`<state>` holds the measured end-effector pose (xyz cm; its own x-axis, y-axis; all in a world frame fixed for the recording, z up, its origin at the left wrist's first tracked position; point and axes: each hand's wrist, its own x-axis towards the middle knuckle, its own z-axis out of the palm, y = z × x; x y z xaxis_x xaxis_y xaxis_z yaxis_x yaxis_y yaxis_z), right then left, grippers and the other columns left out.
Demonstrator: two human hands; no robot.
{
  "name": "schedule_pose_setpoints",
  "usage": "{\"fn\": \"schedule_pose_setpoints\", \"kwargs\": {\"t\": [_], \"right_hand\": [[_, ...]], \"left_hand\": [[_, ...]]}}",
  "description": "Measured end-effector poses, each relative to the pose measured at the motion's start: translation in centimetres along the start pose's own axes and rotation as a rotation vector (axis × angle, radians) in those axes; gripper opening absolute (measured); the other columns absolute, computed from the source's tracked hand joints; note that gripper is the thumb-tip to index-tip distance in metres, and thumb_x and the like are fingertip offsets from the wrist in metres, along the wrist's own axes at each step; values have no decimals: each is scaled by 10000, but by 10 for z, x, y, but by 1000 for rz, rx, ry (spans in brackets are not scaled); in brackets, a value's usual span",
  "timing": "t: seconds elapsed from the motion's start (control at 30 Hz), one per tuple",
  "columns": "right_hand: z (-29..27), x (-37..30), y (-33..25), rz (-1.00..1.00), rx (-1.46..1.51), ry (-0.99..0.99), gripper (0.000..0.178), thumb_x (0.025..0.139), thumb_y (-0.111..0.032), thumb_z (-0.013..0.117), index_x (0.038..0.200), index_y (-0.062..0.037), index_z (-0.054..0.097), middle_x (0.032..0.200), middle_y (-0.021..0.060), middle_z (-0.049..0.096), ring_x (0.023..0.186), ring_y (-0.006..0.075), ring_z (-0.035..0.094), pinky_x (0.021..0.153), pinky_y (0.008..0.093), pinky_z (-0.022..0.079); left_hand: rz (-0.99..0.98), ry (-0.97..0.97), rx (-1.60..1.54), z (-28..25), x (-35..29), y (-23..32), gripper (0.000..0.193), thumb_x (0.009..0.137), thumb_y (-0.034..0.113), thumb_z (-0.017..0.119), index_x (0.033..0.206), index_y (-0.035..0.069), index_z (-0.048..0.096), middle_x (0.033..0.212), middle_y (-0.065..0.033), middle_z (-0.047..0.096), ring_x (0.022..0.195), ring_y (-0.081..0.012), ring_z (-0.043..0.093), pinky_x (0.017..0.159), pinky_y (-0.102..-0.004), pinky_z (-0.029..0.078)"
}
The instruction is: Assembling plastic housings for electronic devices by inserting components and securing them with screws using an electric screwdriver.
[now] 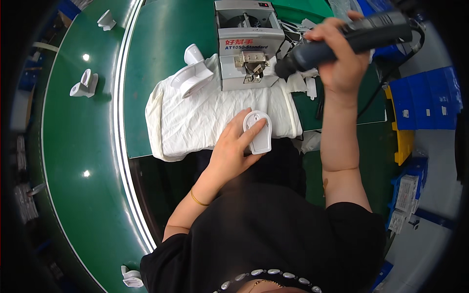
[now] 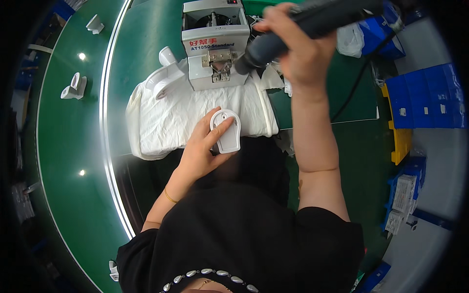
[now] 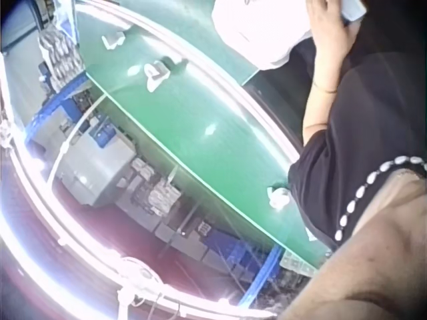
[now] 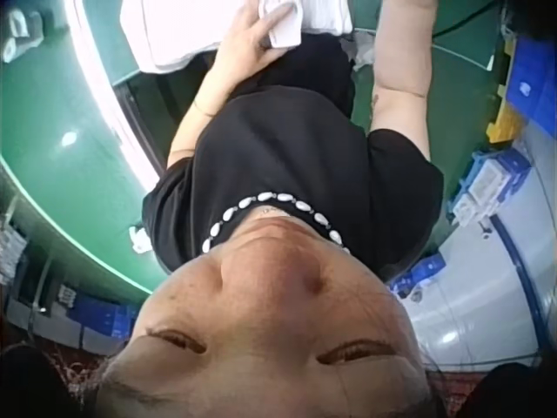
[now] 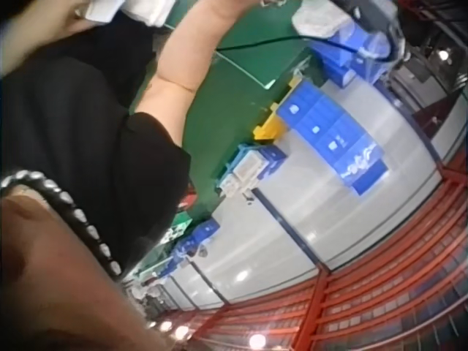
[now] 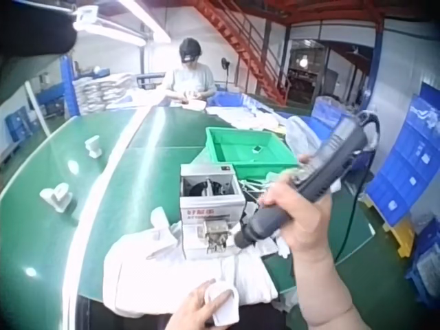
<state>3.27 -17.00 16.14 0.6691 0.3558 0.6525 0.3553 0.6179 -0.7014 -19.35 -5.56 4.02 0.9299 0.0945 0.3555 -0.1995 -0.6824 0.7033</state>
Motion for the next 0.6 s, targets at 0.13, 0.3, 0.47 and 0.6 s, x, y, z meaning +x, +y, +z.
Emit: {"fn": "schedule_pose_setpoints", "kwargs": {"t": [0.13,0.3,0.47,0.6], "right_hand": [[60,-2,5,32,-260,129,508,800,55,679,1240,-2,431,870,67,603,753,184,641,703,298,531],[89,0,-22,258,-119,-113,692,708,49,771,1310,-5,434,895,51,620,844,151,627,782,299,511],[82,15,28,-64,-269,-369,536,783,-11,754,1245,5,483,855,24,633,793,96,600,733,246,479],[99,0,18,125,-287,-41,400,828,17,701,1166,7,489,812,48,634,686,116,621,655,241,495]], "left_hand": [[12,49,-14,0,-9,-7,807,580,187,886,1329,169,585,1369,-219,474,1178,-402,530,974,-437,470],[55,76,-59,1,-12,-29,805,584,188,882,1334,175,586,1366,-221,485,1175,-404,539,967,-430,478],[74,67,-65,2,-13,-30,797,600,168,866,1343,190,580,1386,-227,472,1211,-407,523,986,-440,471],[77,71,-55,3,-16,-35,802,603,162,862,1351,211,576,1391,-231,470,1230,-410,513,993,-441,467]]}}
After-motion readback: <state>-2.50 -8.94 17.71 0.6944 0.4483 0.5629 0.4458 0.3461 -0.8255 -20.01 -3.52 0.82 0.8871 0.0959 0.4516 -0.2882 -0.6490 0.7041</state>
